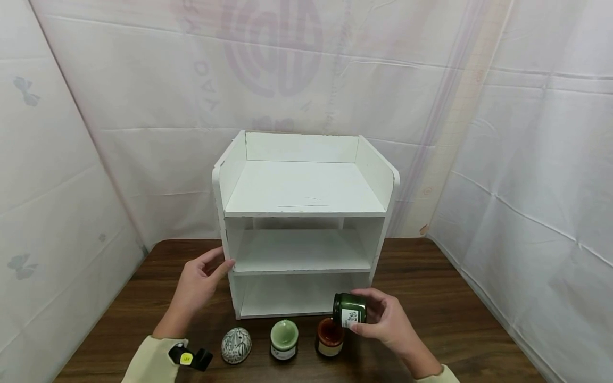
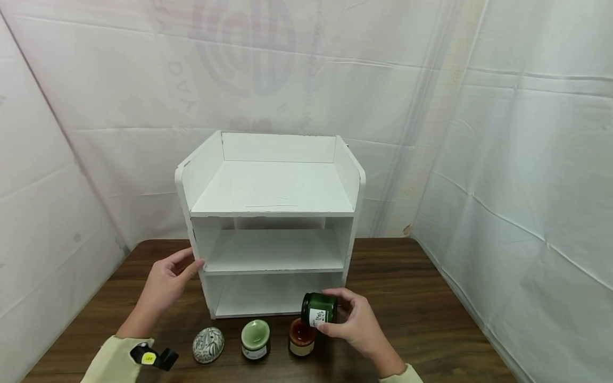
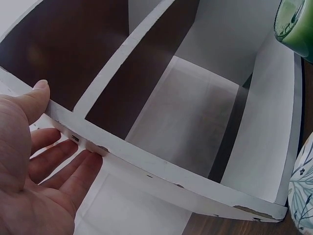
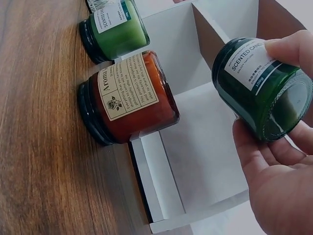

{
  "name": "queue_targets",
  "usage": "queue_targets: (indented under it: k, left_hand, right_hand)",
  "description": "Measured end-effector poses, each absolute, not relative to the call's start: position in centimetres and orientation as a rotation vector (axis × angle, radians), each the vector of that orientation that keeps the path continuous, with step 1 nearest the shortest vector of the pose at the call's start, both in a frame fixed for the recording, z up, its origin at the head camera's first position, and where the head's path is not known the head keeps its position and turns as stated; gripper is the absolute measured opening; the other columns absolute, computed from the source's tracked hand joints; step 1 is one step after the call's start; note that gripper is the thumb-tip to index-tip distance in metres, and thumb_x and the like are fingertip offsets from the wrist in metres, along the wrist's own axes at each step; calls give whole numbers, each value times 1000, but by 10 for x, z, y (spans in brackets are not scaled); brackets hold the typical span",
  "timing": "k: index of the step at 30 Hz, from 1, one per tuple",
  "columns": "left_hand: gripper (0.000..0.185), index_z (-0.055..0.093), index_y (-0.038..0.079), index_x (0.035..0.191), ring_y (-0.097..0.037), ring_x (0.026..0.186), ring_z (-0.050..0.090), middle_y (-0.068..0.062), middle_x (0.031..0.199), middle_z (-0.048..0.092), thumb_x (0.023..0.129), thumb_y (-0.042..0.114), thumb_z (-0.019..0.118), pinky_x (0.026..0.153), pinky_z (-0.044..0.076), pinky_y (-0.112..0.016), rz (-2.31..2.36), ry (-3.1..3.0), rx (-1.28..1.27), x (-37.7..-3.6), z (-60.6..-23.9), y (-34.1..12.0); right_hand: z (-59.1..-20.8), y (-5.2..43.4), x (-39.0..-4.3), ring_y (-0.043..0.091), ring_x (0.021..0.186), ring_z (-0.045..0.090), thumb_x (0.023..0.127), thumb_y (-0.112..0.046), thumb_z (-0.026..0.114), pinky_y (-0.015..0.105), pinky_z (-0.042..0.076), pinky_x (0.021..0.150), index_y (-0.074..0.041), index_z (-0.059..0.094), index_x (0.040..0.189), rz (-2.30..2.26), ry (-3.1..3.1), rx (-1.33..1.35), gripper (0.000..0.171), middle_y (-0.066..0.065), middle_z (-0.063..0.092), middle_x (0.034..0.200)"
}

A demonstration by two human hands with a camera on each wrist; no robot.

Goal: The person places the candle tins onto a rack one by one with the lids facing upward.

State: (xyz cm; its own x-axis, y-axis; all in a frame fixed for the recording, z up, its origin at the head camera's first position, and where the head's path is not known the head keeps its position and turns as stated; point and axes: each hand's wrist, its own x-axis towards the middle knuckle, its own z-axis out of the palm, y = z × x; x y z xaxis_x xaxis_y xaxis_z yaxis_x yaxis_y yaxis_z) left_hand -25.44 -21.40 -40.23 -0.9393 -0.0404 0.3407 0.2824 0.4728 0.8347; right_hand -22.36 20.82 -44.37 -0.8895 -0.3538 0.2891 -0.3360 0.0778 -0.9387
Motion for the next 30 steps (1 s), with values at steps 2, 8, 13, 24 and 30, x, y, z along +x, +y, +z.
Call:
queue_targets:
  k: [2, 8, 13, 24, 30]
  left_hand:
    - [53, 59, 7, 144, 14, 106, 56, -16, 138, 66, 100, 35, 68, 85, 50, -10, -1454, -2407, -207, -254, -402, -214]
    - [50, 61, 7, 141, 12, 104, 58, -15, 134, 68, 100, 34, 68, 84, 51, -11, -1451, -2385, -215, -253, -400, -213]
    - [50, 61, 7, 141, 11, 104, 59, -15, 134, 68, 100, 35, 68, 84, 51, -12, -1452, -2388, -210, -253, -400, -213]
    - [52, 61, 8, 141, 12, 105, 58, -13, 134, 68, 100, 39, 67, 85, 51, -11, -1421, -2401, -210, -255, -403, -214]
    - [51, 62, 8, 140, 15, 104, 56, -13, 135, 68, 100, 40, 67, 85, 50, -10, -1409, -2407, -212, -255, -404, -215]
  right_hand:
    - [-444, 208, -224, 13, 101, 69, 77, 2, 83, 27, 59, 85, 7, 60, 129, -1999, 2294, -741, 57, 19, 65, 123]
    - [-446, 207, -225, 12, 101, 67, 76, 3, 83, 27, 59, 85, 8, 58, 129, -2034, 2261, -741, 59, 13, 65, 121]
    - [-448, 207, -226, 12, 97, 66, 74, 5, 82, 27, 59, 82, 10, 55, 126, -2083, 2200, -730, 60, 7, 64, 118]
    - [-447, 205, -227, 10, 100, 65, 73, 10, 78, 25, 59, 82, 11, 48, 120, -2199, 2066, -766, 56, 2, 64, 118]
    - [-442, 204, -226, 11, 95, 66, 74, 8, 78, 25, 59, 80, 17, 45, 123, -2167, 2114, -685, 61, 0, 68, 109]
